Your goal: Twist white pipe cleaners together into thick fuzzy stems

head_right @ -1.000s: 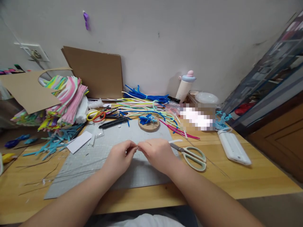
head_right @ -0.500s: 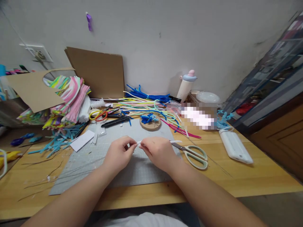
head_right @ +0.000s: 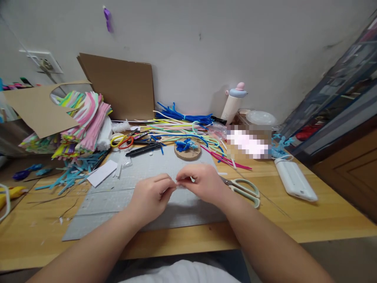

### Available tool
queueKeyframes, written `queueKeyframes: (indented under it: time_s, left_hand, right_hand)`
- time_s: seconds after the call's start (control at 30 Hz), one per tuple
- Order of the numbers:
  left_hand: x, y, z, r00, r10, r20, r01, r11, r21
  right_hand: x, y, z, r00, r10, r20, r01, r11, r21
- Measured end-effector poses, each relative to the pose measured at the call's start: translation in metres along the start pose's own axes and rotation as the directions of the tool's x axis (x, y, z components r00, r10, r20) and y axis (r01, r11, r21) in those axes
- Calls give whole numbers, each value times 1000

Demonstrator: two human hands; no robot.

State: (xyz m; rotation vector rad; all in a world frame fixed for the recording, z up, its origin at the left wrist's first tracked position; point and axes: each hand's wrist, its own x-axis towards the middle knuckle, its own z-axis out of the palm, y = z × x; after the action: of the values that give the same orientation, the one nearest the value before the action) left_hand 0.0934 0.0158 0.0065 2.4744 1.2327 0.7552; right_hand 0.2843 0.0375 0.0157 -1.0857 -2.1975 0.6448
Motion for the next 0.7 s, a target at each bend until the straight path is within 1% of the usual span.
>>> queueKeyframes:
  time_s: [0.03, 0.1, 0.17, 0.2, 0.27, 0.3, 0.33, 0.4, 0.47, 0.57, 0.63, 0.7]
  left_hand:
    - [-1, 1, -1, 1000, 21, -11, -21, 999, -43]
    - [-2, 3, -2, 997, 35, -67, -43, 991, -128]
    - [-2, 3, -4, 991, 10, -137, -34, 985, -172]
    - [-2, 3, -5, 985, -7, -170, -24, 983, -181]
    - [-1, 2, -6, 974, -42, -224, -1, 982, -188]
    - [-1, 1, -7, 968, -58, -243, 11, 982, -191]
    - [0, 0, -7, 964, -70, -258, 20, 981, -192]
    - [1, -2, -7, 957, -86, -278, 34, 982, -188]
    - [1, -2, -6, 952, -90, -294, 38, 983, -178]
    - [0, -3, -5, 953, -90, -288, 55, 990, -130]
    - [-1, -2, -3, 961, -96, -261, 83, 995, -62]
    - [-2, -2, -1, 971, -85, -222, 92, 996, 19]
  right_hand:
    - [2, 3, -2, 998, 58, 26, -61, 993, 98]
    - [5, 8, -2, 988, 142, 64, -153, 955, 254]
    - [6, 10, 3, 983, 165, 77, -182, 927, 328]
    - [5, 9, 6, 984, 163, 69, -176, 930, 324]
    - [2, 3, 14, 991, 132, 9, -131, 963, 236]
    - [0, 0, 17, 995, 92, -30, -86, 983, 163]
    - [-2, -5, 20, 997, 35, -65, -30, 996, 84]
    - [-6, -12, 23, 989, -94, -116, 88, 994, -57]
    - [-8, -17, 25, 966, -209, -152, 181, 967, -181]
    - [-11, -19, 27, 923, -336, -186, 247, 890, -384]
    - [-12, -20, 27, 899, -400, -180, 272, 830, -487]
    - [-12, -20, 23, 890, -423, -167, 283, 802, -527]
